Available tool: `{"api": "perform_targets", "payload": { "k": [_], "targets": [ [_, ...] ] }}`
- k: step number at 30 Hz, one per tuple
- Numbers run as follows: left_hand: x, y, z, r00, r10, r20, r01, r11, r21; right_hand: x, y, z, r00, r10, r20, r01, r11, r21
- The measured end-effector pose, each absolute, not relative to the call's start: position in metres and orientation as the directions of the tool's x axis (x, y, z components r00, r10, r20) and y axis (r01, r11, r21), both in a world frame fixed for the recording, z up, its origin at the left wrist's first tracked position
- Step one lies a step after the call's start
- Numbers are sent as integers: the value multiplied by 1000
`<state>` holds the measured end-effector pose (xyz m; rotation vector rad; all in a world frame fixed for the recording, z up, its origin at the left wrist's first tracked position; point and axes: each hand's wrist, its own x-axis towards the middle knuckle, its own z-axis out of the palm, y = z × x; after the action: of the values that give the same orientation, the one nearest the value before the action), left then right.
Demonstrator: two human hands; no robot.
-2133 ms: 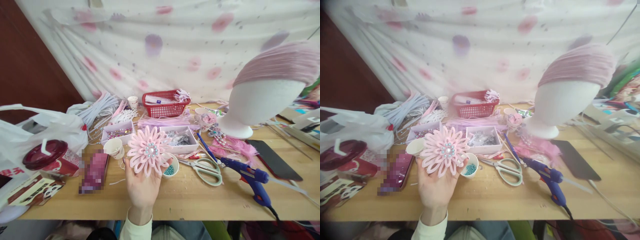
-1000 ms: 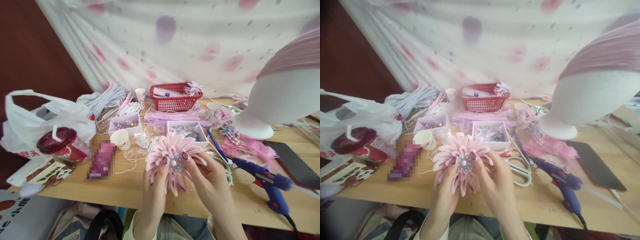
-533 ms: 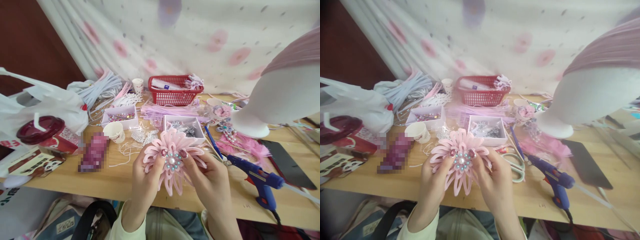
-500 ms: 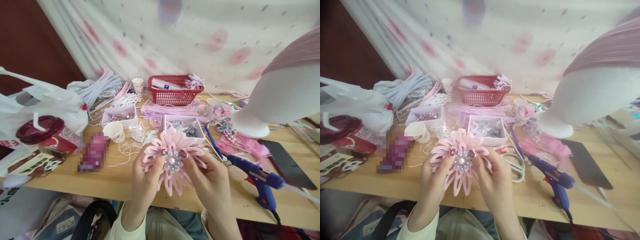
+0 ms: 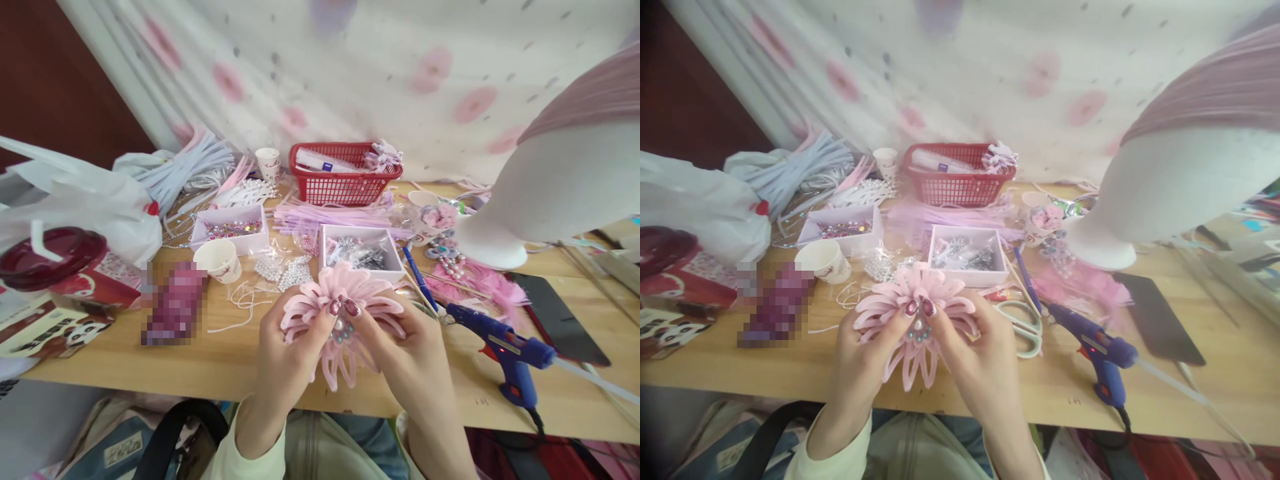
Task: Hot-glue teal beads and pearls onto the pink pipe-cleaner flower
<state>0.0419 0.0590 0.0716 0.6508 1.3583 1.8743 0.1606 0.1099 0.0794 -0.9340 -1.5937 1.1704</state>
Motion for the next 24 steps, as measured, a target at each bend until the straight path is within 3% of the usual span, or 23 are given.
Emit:
{"api": "perform_targets", "payload": {
  "k": [7, 12, 17, 24],
  "targets": [
    [41, 58, 68, -606, 792, -76, -295, -135, 946, 161, 106, 77, -268, 924, 272, 139, 316, -938],
    [41, 60, 68, -588, 805, -79, -330, -149, 932, 160, 108, 76, -246, 944, 219, 69, 242, -968],
    [36, 60, 66, -493, 843, -215, -468, -49, 882, 164, 113, 74, -242, 950, 199, 63, 220, -973],
    [31, 56, 64, -430, 898, -93, -416, -106, 903, 168, 113, 71, -321, 938, 127, -41, 120, -992]
  ]
}}
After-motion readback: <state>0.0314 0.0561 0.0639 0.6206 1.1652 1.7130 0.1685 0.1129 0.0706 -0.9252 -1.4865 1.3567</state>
